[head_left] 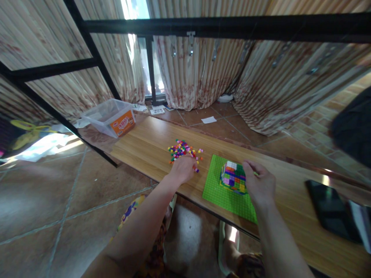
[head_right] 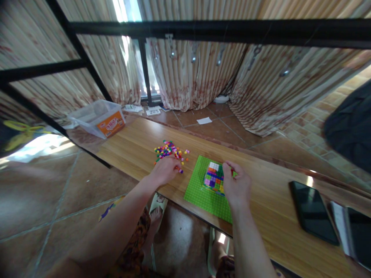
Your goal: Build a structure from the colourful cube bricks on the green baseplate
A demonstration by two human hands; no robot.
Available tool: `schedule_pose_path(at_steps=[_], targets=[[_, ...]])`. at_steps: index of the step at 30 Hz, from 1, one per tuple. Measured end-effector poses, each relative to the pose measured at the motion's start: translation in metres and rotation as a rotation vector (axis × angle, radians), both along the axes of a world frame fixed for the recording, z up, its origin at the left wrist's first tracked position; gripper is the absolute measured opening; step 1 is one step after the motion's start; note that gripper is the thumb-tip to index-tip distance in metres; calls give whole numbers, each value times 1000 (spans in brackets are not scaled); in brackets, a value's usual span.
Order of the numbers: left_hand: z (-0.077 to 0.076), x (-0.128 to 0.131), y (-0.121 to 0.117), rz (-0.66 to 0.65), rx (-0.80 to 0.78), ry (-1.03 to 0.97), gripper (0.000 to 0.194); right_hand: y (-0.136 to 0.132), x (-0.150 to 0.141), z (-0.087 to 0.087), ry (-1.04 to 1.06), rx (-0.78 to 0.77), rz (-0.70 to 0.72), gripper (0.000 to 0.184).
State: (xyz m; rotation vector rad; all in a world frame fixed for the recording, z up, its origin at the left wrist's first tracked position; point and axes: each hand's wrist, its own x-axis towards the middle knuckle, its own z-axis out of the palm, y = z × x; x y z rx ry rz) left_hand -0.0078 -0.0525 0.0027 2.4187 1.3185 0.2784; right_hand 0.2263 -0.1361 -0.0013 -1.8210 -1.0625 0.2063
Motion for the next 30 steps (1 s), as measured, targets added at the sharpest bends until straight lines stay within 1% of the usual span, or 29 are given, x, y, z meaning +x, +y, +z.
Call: schedule_pose_path(at_steps=[4,6,7,9,10,13,16,19,25,28,30], targets=[[1,-1,2,8,61,-65,14,-1,-1,3,-18,5,-7,38],[4,1,2,26,57,-159,13,-3,-4,7,-79,66,-10,36],[6,3,2,34,28,-228,13,-4,-7,10,-114,113,3,34],[10,10,2,26,-81,-412,12,-7,-13,16,-159,200,80,29],[12,14,1,8,-160,-518,11,-9,-17,19,-159,221,148,26],[16,28,-5,-45,-441,-784,11,-15,-28,24,-136,170,360,21],[18,41,-13,-68,-686,-924,16,-18,-33,25,-128,110,454,20],[19,49,-18,-91,-815,-1017,17,-18,-32,24,-116,88,496,20],[21,61,-23,-159,-941,-1082,26,-23,-22,26,-86,71,518,18],[21,68,-27,-174,-966,-1083,26,-26,-16,27,-76,50,503,17],[18,71,-27,-155,-920,-1059,25,-28,-8,27,-79,41,456,17]])
